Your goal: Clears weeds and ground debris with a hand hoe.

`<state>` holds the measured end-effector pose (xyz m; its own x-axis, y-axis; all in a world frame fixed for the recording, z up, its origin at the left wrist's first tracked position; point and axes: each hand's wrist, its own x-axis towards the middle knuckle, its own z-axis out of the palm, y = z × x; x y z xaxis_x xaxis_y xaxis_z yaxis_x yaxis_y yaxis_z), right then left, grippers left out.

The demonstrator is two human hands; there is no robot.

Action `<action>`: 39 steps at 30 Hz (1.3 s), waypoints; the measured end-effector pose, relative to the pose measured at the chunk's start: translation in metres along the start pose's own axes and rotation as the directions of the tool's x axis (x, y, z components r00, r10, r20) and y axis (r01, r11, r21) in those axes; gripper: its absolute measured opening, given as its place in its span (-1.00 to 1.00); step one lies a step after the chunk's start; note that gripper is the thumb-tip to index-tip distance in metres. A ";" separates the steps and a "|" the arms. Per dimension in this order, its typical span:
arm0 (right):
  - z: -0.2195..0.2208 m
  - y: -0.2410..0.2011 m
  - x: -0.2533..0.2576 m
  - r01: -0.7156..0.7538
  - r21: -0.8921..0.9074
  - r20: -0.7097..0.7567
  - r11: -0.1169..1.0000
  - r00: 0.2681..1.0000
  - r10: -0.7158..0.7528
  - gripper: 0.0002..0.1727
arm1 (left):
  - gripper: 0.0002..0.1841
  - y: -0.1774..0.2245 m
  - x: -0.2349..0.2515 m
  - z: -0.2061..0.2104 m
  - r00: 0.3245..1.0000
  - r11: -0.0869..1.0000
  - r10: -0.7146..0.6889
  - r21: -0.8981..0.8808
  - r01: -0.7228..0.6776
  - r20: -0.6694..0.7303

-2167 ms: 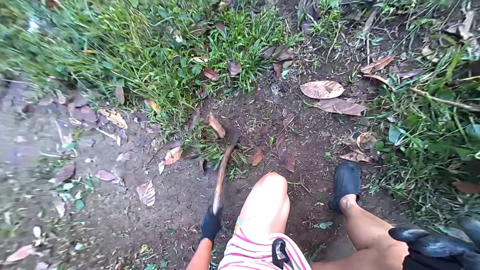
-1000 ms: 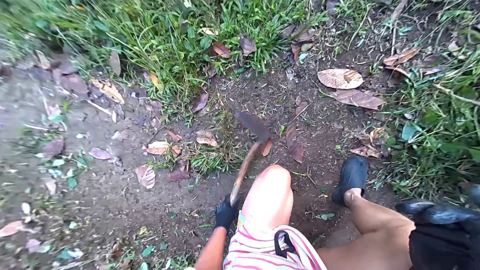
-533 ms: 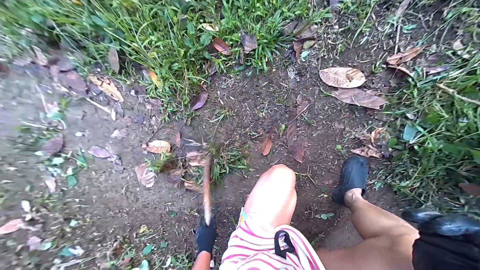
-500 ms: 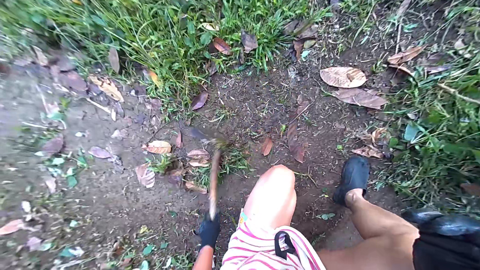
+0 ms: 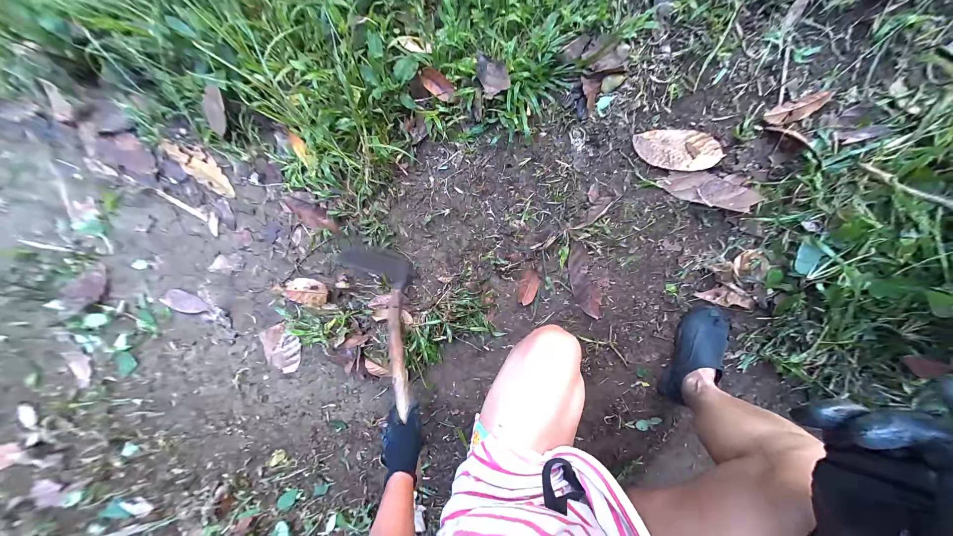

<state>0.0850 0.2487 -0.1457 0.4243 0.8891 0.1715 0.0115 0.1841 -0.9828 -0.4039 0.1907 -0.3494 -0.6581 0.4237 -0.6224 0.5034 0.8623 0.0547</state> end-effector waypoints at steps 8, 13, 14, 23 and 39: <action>0.035 0.011 0.012 -0.006 -0.007 0.063 1.000 0.998 0.006 -0.59 | -0.28 0.137 0.045 -0.009 0.854 0.769 0.464 0.371 -0.520 0.236; 0.034 0.006 0.012 -0.031 -0.029 0.031 0.999 0.999 0.032 -0.60 | -0.29 0.029 0.049 0.010 0.995 0.995 0.096 0.010 -0.097 0.005; 0.031 0.005 0.012 -0.035 -0.030 0.019 0.999 0.999 0.035 -0.60 | -0.29 0.027 0.037 0.012 0.997 0.997 0.070 -0.010 -0.070 0.017; 0.045 0.005 0.018 -0.057 -0.069 0.041 0.996 0.997 0.060 -0.60 | -0.34 0.216 0.034 -0.021 0.700 0.567 0.632 0.417 -0.710 0.333; 0.031 0.006 0.016 -0.018 -0.082 0.052 0.996 0.998 0.022 -0.58 | -0.26 0.268 0.089 -0.109 0.747 0.649 0.657 0.427 -0.629 0.102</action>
<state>0.0639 0.2767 -0.1469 0.3764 0.9137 0.1532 0.0780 0.1336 -0.9880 -0.3886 0.4903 -0.3047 -0.1040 0.8548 -0.5085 0.9802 0.1748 0.0934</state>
